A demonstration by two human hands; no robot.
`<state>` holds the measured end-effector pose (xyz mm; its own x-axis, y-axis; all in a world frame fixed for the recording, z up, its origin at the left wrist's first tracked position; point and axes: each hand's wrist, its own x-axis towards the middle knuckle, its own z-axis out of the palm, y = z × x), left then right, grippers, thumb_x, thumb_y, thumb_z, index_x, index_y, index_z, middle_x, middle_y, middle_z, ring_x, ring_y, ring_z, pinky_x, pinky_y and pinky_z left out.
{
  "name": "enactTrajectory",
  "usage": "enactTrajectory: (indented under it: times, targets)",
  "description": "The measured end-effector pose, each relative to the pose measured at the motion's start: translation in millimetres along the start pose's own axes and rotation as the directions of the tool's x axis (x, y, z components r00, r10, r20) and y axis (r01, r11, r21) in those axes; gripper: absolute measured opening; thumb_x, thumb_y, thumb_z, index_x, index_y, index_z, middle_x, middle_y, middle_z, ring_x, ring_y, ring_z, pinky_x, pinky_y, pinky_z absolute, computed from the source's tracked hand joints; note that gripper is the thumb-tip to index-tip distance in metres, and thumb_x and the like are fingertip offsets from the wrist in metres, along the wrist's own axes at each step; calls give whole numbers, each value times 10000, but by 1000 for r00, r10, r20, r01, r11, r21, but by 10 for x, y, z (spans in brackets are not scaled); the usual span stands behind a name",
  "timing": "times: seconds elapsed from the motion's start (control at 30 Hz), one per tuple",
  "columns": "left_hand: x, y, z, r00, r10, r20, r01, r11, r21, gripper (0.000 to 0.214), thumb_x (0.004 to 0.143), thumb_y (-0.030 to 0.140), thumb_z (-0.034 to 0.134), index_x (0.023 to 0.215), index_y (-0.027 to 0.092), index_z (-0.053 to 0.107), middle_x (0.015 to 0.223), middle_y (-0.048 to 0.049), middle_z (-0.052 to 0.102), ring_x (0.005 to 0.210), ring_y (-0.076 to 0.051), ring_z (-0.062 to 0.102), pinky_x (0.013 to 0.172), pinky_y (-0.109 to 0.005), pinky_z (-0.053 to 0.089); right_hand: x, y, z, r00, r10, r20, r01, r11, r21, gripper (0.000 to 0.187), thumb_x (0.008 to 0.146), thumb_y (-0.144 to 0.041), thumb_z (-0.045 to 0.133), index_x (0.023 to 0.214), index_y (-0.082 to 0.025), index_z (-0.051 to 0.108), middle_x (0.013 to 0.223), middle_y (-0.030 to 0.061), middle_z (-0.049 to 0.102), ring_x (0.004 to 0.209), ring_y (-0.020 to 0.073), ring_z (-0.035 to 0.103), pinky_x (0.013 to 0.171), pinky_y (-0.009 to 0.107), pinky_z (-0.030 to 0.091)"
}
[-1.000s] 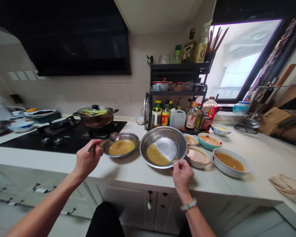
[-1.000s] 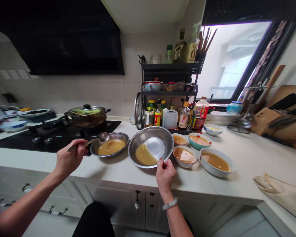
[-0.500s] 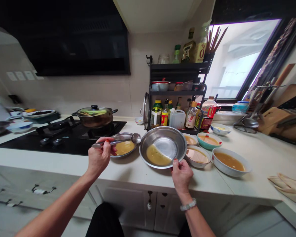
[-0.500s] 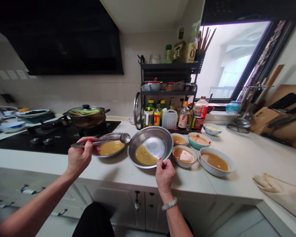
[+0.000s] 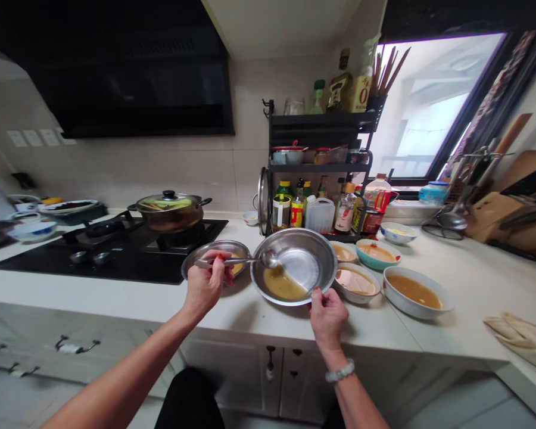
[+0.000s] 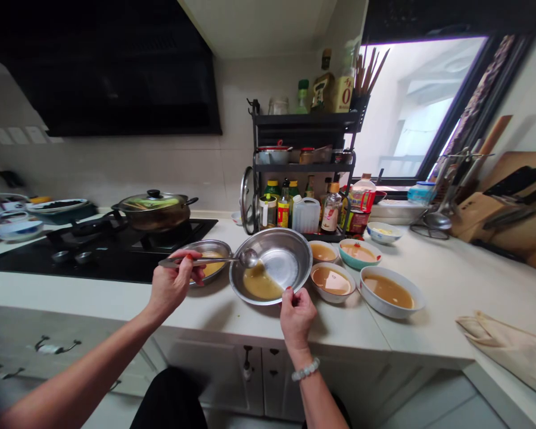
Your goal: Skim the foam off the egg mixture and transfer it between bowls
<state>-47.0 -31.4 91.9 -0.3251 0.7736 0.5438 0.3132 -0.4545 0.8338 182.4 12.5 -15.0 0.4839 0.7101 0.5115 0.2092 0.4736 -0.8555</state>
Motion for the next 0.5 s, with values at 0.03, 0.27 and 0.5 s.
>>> enactTrajectory:
  times: [0.03,0.27,0.5]
  targets:
    - [0,-9,15,1000,-3,10,3,1000,3,213,843,346,474,867,158,569,534,12,598,433,-150,586,417,-259,506,0,3,1,1000,0,-2,0,1000,-2,360,785,-413,534,530,-239,348,432,-71,366,435,97,355,443,216,326]
    - [-59,-143,73,977,113,181,-158,954,253,149,821,253,476,874,175,591,506,22,603,428,-134,580,467,-232,473,0,-5,-4,1000,0,-4,0,1000,-13,358,782,-417,535,535,-241,345,434,-73,367,439,98,361,452,217,336]
    - [59,-217,71,980,-187,63,190,981,-36,144,771,288,515,823,164,566,508,7,604,431,-170,600,414,-273,491,0,-46,-6,1000,15,-1,-15,1000,-10,362,779,-413,533,526,-239,341,430,-72,369,432,94,354,442,213,332]
